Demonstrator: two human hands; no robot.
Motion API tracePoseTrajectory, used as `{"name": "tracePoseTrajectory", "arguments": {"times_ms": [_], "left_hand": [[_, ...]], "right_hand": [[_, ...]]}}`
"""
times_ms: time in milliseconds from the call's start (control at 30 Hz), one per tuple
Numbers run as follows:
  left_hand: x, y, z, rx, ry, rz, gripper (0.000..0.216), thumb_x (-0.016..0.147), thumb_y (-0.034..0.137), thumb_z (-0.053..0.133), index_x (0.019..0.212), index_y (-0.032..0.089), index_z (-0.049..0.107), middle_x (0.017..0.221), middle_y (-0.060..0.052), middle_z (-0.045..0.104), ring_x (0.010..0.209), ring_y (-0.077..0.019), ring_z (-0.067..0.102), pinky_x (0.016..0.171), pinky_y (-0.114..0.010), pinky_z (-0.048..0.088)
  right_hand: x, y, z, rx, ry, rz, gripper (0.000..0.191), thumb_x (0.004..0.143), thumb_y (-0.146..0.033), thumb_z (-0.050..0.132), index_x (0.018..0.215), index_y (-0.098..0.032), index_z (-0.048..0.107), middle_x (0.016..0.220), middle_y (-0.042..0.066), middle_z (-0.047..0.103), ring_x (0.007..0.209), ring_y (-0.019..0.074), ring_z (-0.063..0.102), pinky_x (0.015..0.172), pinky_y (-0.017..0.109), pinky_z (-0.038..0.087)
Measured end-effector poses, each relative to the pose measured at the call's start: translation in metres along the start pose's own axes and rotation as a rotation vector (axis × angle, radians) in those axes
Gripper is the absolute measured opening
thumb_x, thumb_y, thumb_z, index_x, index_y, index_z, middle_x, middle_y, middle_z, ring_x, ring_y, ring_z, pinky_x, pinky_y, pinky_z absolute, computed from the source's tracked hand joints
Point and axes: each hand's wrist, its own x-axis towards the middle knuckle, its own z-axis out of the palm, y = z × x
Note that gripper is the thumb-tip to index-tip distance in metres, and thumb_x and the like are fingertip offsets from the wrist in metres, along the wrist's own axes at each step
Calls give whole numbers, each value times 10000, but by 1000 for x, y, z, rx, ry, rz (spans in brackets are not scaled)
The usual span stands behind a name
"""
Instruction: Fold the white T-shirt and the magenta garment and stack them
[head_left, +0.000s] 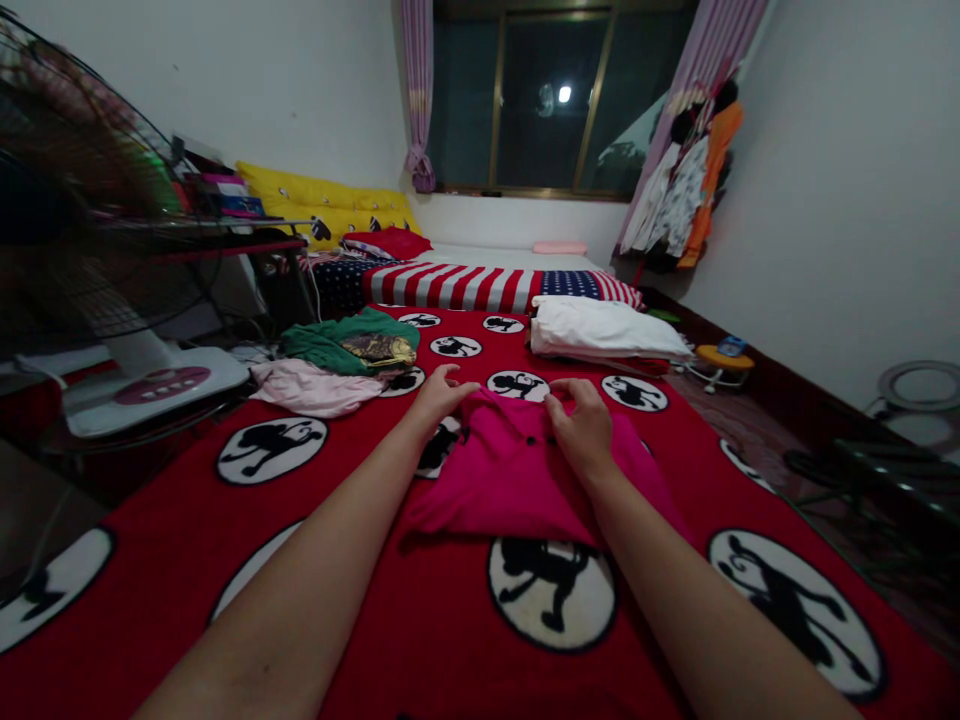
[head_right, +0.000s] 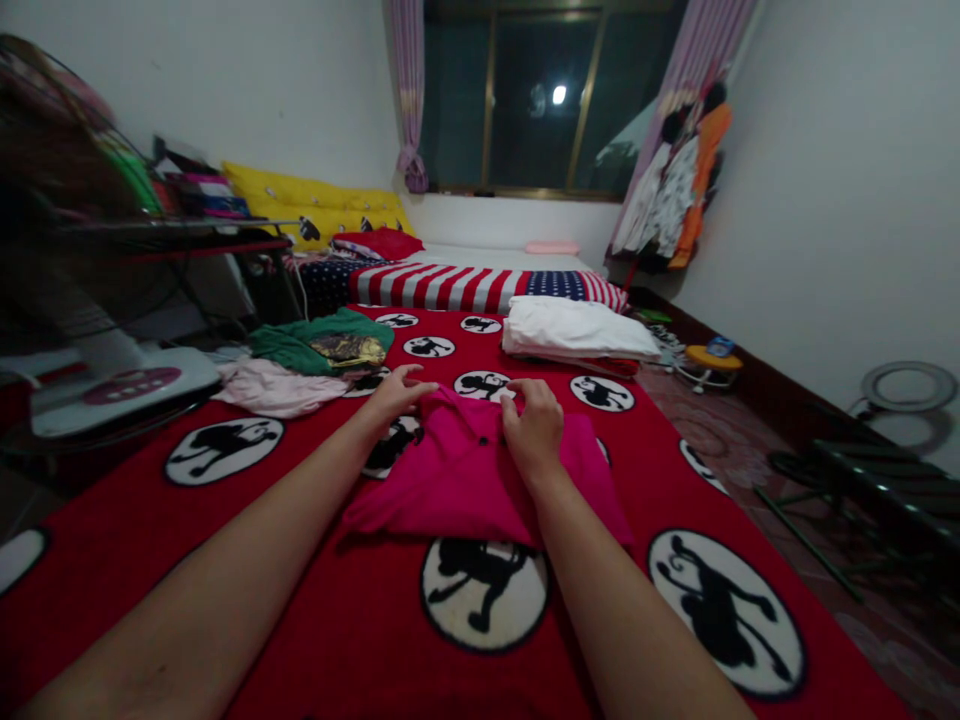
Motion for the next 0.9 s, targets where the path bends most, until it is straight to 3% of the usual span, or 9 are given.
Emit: {"name": "tracePoseTrajectory", "arguments": {"times_ms": [67, 167, 233, 300, 367, 433, 567, 733, 900], "left_hand": [[-5, 4, 0, 180, 76, 104, 490, 641, 324, 756, 1069, 126, 625, 955, -112, 678, 789, -200, 642, 678, -276, 473], [-13, 12, -1, 330, 180, 302, 234, 729, 366, 685, 844, 162, 678, 816, -68, 696, 740, -182, 631, 683, -264, 449], [-18, 18, 0, 334, 194, 356, 261, 786, 423, 618, 744, 176, 688, 709, -45, 689, 671, -170, 620, 639, -253, 428], [-22, 23, 2, 323, 101, 401, 355, 834, 460, 541, 691, 176, 699, 641, -39, 677, 625, -162, 612, 606, -247, 410], [-25, 25, 4, 352, -75, 435, 413, 865, 462, 482, 667, 184, 716, 614, -39, 676, 610, -163, 612, 599, -243, 405], [-26, 25, 6, 451, -217, 414, 352, 847, 425, 510, 702, 206, 744, 646, -44, 698, 642, -180, 628, 611, -246, 412], [-26, 24, 3, 663, -216, 320, 202, 781, 340, 603, 871, 269, 769, 827, -60, 742, 800, -233, 660, 680, -268, 444], [-29, 32, 8, 599, -52, 477, 239, 835, 282, 549, 946, 227, 753, 966, -71, 718, 909, -224, 639, 818, -284, 468], [-33, 34, 32, 508, -230, 616, 269, 874, 285, 530, 1060, 215, 712, 1077, -71, 699, 1016, -208, 615, 911, -278, 433]], "right_hand": [[-2, -9, -3, 13, -65, -110, 143, 836, -270, 540, 860, -192, 657, 874, 57, 662, 822, 184, 600, 769, 295, 423], [-8, -23, -4, -66, -234, -189, 172, 818, -366, 603, 804, -210, 673, 803, 39, 659, 739, 173, 589, 699, 283, 399], [-13, -29, -3, -162, -314, -186, 184, 787, -389, 640, 786, -212, 688, 785, 44, 657, 725, 176, 585, 673, 281, 383], [-17, -31, 0, -200, -356, -171, 142, 793, -328, 628, 769, -208, 699, 774, 46, 658, 724, 171, 586, 669, 274, 381], [-18, -30, 2, -132, -385, -165, 141, 818, -270, 584, 786, -210, 708, 787, 39, 666, 728, 156, 591, 678, 260, 393], [-16, -27, 2, -1, -400, -148, 160, 835, -267, 562, 832, -213, 712, 825, 31, 680, 742, 145, 598, 687, 247, 414], [-1, -2, -15, 119, -331, -2, 165, 820, -273, 563, 871, -203, 704, 852, 26, 704, 760, 144, 619, 703, 244, 450], [12, 57, -52, -271, -227, 196, 223, 780, -286, 590, 933, -172, 706, 949, 81, 692, 819, 193, 622, 746, 302, 459], [-1, 91, -60, -406, -230, 262, 317, 786, -371, 605, 1021, -182, 702, 1009, 106, 666, 900, 215, 614, 782, 318, 459]]}}
